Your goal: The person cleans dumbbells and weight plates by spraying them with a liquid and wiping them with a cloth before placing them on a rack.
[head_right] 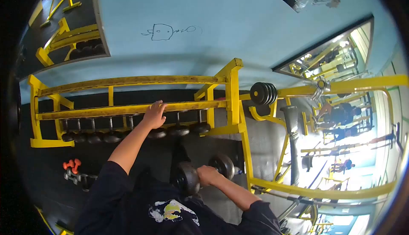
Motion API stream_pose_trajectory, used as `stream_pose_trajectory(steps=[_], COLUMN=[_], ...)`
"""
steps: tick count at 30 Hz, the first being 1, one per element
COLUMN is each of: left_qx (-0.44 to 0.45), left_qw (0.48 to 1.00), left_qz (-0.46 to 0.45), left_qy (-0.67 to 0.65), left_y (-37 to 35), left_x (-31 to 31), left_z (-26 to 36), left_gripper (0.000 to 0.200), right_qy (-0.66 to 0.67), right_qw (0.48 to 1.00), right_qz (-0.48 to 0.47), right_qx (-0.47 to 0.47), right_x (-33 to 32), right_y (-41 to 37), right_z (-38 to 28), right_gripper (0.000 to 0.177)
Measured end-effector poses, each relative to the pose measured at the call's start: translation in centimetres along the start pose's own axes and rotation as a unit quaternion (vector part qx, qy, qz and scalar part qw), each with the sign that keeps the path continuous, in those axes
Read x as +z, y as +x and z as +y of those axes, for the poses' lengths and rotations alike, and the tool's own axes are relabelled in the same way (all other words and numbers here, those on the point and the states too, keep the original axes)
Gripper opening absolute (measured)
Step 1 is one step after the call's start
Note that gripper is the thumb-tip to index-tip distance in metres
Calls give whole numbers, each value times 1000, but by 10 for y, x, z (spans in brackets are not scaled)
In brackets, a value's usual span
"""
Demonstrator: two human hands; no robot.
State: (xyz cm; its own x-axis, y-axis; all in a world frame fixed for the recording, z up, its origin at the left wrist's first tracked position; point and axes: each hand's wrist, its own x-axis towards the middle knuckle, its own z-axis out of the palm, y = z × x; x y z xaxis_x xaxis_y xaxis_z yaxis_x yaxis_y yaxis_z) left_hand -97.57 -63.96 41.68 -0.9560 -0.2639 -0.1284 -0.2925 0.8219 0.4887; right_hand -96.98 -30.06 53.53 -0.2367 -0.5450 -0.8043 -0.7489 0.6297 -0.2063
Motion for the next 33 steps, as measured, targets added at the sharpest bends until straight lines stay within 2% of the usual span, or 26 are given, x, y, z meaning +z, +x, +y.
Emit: stream_pose_trajectory(steps=[1, 3, 5, 6, 7, 9, 10, 11, 13, 17, 20, 24, 27, 32, 33], left_qx=[-24, -59, -114, -122, -127, -156, -146, -154, -173, -186, -177, -216, -210, -196, -196], left_qw=[998, 996, 982, 965, 964, 942, 947, 942, 956, 950, 946, 931, 921, 928, 927], left_qz=[4, -18, -118, -218, -224, -296, -283, -293, -238, -250, -271, -296, -328, -314, -318], left_qy=[59, 60, 89, 75, 71, 39, 47, 43, 21, 5, 23, 8, 12, 33, 32], left_y=[22, 53, 79, 96, 109, 122, 122, 119, 119, 121, 125, 132, 137, 133, 134], left_x=[5, 16, 24, 27, 27, 24, 17, 16, 12, 9, 12, 5, 9, 18, 17], left_z=[5, 4, -7, -16, -20, -26, -22, -18, -18, -18, -18, -14, -13, -20, -19], left_gripper=[69, 74, 64, 60, 60, 60, 62, 62, 58, 57, 58, 56, 60, 55, 55], right_qy=[-56, -102, -134, -180, -229, -278, -330, -326, -409, -468, -422, -443, -442, -470, -459], right_qw=[998, 993, 988, 978, 965, 949, 930, 929, 894, 861, 881, 870, 874, 862, 863], right_qz=[-10, -34, -41, -37, -32, -42, -42, -53, -23, 11, 44, 5, -8, -35, 29], right_qx=[-16, -38, -67, -96, -125, -142, -155, -164, -184, -200, -209, -216, -203, -186, -208], right_x=[-22, -54, -93, -117, -139, -158, -170, -181, -207, -227, -227, -254, -262, -261, -255], right_y=[9, 32, 58, 64, 73, 100, 111, 121, 140, 178, 206, 228, 237, 253, 257], right_z=[14, 48, 74, 83, 96, 131, 145, 157, 172, 212, 241, 254, 260, 262, 267], right_gripper=[24, 21, 18, 15, 12, 12, 14, 14, 14, 13, 14, 14, 13, 13, 13])
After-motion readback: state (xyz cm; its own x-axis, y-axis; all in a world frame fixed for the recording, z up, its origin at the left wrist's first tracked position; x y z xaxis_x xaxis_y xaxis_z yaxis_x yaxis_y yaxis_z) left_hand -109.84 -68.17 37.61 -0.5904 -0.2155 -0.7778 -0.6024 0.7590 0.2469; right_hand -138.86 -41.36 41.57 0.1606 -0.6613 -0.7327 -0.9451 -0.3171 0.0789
